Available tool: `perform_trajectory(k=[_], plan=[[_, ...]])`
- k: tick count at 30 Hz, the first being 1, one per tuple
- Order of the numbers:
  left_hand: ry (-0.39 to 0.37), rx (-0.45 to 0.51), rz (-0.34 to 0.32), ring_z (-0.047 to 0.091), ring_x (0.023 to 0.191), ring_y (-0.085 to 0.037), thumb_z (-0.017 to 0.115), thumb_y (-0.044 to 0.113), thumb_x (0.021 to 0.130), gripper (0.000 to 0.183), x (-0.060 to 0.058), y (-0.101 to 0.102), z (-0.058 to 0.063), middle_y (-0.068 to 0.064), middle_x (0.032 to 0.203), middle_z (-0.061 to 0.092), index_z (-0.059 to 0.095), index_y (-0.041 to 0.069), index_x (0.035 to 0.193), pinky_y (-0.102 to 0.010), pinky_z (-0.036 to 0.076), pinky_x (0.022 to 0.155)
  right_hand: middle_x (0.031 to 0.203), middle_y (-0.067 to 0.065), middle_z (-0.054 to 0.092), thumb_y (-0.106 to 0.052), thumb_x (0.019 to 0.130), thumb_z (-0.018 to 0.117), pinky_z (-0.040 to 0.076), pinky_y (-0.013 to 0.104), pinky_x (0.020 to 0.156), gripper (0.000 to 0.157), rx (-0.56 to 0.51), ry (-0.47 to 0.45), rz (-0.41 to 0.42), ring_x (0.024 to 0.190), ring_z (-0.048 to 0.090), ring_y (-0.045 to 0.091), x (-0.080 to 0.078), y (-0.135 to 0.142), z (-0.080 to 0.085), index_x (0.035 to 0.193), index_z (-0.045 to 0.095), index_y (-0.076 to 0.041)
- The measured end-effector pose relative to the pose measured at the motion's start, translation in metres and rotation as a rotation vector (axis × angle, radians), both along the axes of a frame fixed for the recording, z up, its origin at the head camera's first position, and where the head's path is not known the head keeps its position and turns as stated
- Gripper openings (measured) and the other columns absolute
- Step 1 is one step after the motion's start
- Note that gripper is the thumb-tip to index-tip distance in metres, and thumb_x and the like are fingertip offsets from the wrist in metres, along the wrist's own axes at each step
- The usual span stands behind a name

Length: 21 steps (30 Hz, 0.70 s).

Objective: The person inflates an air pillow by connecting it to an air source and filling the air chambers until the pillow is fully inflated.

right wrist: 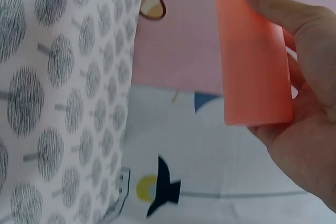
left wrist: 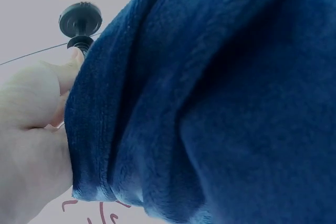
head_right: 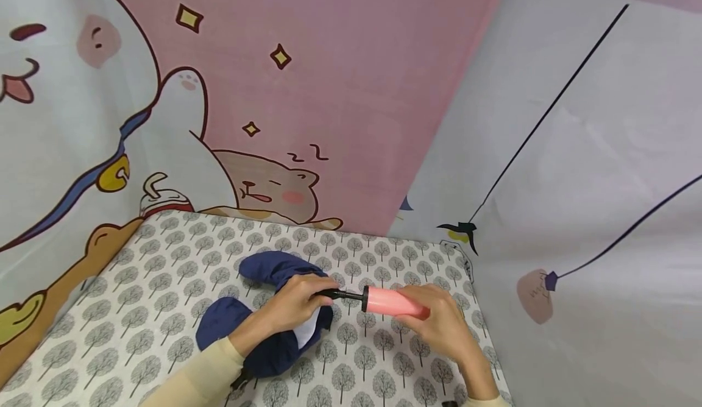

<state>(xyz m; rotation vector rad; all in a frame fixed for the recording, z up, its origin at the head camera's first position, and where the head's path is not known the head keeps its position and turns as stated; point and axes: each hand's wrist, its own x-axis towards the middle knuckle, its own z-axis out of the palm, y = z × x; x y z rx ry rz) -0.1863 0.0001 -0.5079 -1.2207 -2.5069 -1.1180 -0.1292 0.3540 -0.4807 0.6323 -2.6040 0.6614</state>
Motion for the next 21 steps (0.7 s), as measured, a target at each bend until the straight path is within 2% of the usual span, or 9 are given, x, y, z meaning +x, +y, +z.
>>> perform_trajectory(k=[4, 7, 10, 13, 16, 21], plan=[[-0.004, -0.008, 0.008, 0.079, 0.128, -0.027, 0.078, 0.012, 0.106, 0.034, 0.0, -0.001, 0.001, -0.011, 0.138, 0.082, 0.079, 0.009, 0.139, -0.041, 0.064, 0.108, 0.124, -0.004, 0.087, -0.019, 0.073, 0.107, 0.06, 0.033, 0.102, 0.061, -0.008, -0.017, -0.013, 0.114, 0.079, 0.019, 0.001, 0.023, 0.0, 0.13, 0.086, -0.024], [-0.019, -0.002, 0.008, 0.078, 0.13, -0.028, 0.077, 0.014, 0.106, 0.035, 0.0, -0.002, 0.001, -0.012, 0.141, 0.081, 0.078, 0.009, 0.141, -0.042, 0.064, 0.108, 0.126, -0.002, 0.086, -0.019, 0.073, 0.107, 0.056, 0.026, 0.101, 0.062, -0.027, -0.057, -0.041, 0.115, 0.076, 0.01, 0.004, 0.04, 0.004, 0.13, 0.085, -0.025], [-0.032, 0.007, 0.007, 0.078, 0.131, -0.028, 0.076, 0.016, 0.107, 0.035, 0.0, -0.002, 0.001, -0.012, 0.142, 0.08, 0.078, 0.009, 0.142, -0.042, 0.064, 0.108, 0.129, 0.001, 0.086, -0.021, 0.074, 0.108, 0.055, 0.024, 0.098, 0.063, -0.039, -0.104, -0.083, 0.116, 0.071, -0.001, 0.008, 0.053, 0.01, 0.132, 0.085, -0.025], [-0.031, 0.013, 0.009, 0.078, 0.13, -0.028, 0.076, 0.017, 0.107, 0.035, 0.001, -0.002, 0.001, -0.012, 0.142, 0.08, 0.078, 0.01, 0.142, -0.042, 0.065, 0.107, 0.13, 0.001, 0.086, -0.026, 0.074, 0.108, 0.055, 0.024, 0.096, 0.063, -0.038, -0.12, -0.104, 0.116, 0.069, -0.005, 0.011, 0.059, 0.014, 0.133, 0.085, -0.026], [-0.034, 0.013, 0.0, 0.078, 0.13, -0.028, 0.075, 0.016, 0.108, 0.035, 0.001, 0.0, 0.002, -0.012, 0.142, 0.08, 0.078, 0.009, 0.142, -0.042, 0.064, 0.108, 0.128, -0.001, 0.086, -0.024, 0.074, 0.108, 0.056, 0.024, 0.097, 0.063, -0.025, -0.088, -0.078, 0.114, 0.073, 0.002, 0.011, 0.049, 0.014, 0.132, 0.085, -0.027], [0.018, 0.024, -0.005, 0.08, 0.121, -0.029, 0.077, 0.012, 0.105, 0.033, 0.0, 0.0, 0.001, -0.014, 0.136, 0.082, 0.08, 0.006, 0.138, -0.041, 0.066, 0.101, 0.121, -0.003, 0.087, -0.013, 0.069, 0.109, 0.062, 0.033, 0.094, 0.062, -0.013, 0.016, -0.009, 0.108, 0.079, 0.017, 0.003, 0.009, 0.008, 0.126, 0.087, -0.021]])
